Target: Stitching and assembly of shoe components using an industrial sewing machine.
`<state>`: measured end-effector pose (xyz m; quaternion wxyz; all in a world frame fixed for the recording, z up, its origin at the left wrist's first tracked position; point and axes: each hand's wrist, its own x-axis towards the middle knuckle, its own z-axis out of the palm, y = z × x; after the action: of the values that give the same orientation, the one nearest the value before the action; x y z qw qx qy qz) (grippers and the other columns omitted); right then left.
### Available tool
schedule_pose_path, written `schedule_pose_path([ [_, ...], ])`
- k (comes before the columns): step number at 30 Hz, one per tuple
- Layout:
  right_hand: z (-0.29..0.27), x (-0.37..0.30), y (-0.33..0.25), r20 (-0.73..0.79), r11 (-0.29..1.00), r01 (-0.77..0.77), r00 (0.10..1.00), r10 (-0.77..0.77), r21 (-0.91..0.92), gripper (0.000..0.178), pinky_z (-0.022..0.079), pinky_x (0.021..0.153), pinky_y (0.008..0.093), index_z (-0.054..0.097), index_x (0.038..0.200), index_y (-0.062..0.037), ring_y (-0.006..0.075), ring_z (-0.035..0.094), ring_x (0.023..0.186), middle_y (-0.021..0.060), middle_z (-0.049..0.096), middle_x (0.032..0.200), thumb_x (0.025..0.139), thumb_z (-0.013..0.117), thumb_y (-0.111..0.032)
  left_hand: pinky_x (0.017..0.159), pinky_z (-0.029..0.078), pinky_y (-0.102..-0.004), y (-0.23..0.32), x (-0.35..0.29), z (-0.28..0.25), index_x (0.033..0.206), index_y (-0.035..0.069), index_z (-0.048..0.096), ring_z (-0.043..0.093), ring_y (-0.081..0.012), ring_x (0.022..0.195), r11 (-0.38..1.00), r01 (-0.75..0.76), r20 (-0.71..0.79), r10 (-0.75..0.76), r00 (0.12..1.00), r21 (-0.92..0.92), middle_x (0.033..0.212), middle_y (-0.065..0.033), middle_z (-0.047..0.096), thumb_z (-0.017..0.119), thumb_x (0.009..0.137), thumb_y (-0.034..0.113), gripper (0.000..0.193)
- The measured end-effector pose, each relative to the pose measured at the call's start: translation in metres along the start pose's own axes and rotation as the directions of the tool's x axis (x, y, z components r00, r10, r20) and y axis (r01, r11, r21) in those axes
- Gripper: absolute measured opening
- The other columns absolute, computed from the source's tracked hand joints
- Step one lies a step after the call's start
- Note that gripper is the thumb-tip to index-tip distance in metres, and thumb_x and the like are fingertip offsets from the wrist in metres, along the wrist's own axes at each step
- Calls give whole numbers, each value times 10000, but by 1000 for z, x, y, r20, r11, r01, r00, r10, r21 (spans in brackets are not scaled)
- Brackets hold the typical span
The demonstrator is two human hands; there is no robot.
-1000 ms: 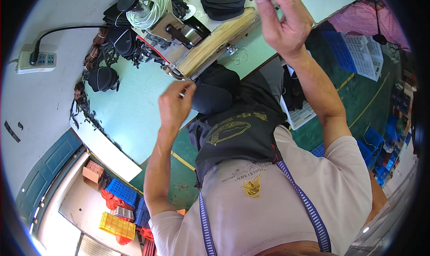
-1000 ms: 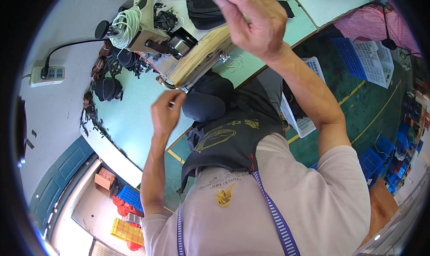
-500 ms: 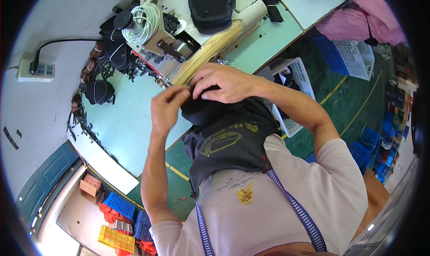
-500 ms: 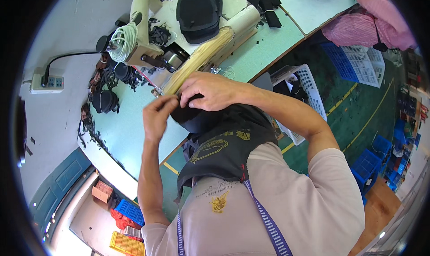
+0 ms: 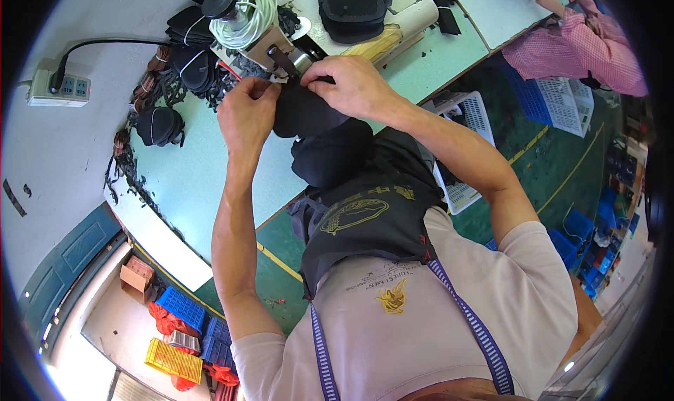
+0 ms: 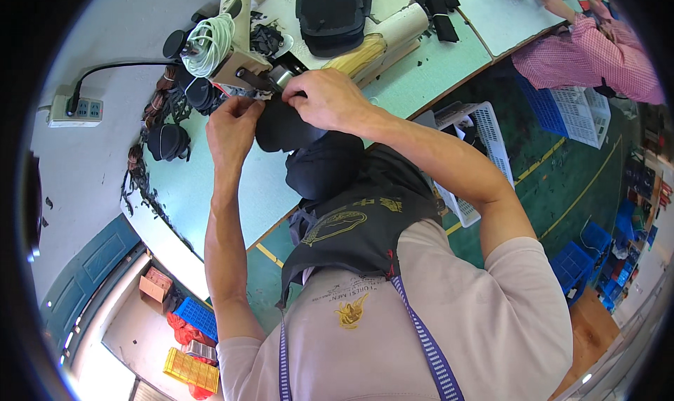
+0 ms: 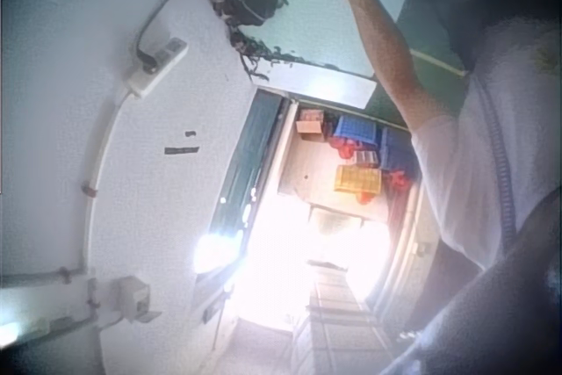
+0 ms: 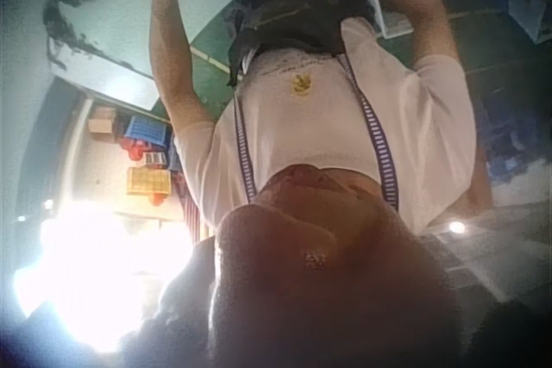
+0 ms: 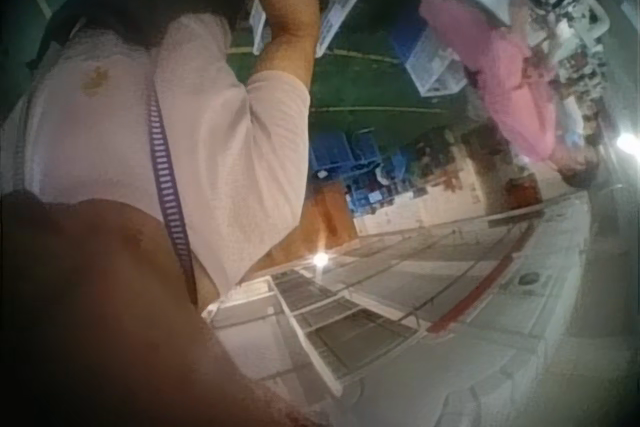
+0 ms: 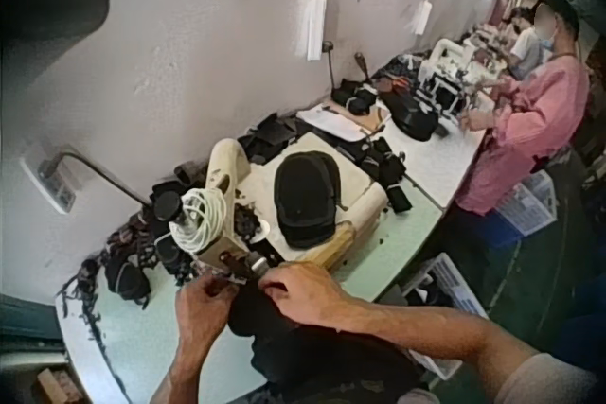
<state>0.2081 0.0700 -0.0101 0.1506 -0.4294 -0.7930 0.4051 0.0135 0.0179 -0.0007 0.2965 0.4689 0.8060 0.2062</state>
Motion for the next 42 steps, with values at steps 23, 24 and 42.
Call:
schedule_pose_path([
  [23, 14, -31, 12, 169, 816, -214, 975, 144, 538, 298, 522, 848, 286, 695, 1205, -24, 130, 656, 908, 68, 715, 1054, 911, 644, -33, 713, 530, -298, -13, -10, -3, 1051, 46, 746, 690, -143, 762, 969, 82, 116, -57, 992, -232, 859, -76, 755, 728, 875, 234, 258],
  [24, 16, -29, 13, 112, 819, -190, 982, 154, 542, 297, 532, 858, 306, 706, 1191, -41, 168, 686, 920, 95, 738, 1031, 900, 650, -48, 713, 530, -298, -11, -6, 1, 1051, 46, 746, 690, -143, 762, 969, 82, 114, -57, 992, -231, 859, -76, 755, 728, 875, 234, 258],
  [42, 9, -53, -5, 112, 641, -152, 988, 103, 753, 413, 552, 845, 245, 594, 1277, -25, 87, 657, 950, 34, 649, 1119, 878, 660, 53, 701, 560, -296, -15, -25, -8, 1141, -52, 717, 698, -156, 786, 841, 229, 381, -29, 924, -490, 928, -109, 750, 728, 928, 216, 343],
])
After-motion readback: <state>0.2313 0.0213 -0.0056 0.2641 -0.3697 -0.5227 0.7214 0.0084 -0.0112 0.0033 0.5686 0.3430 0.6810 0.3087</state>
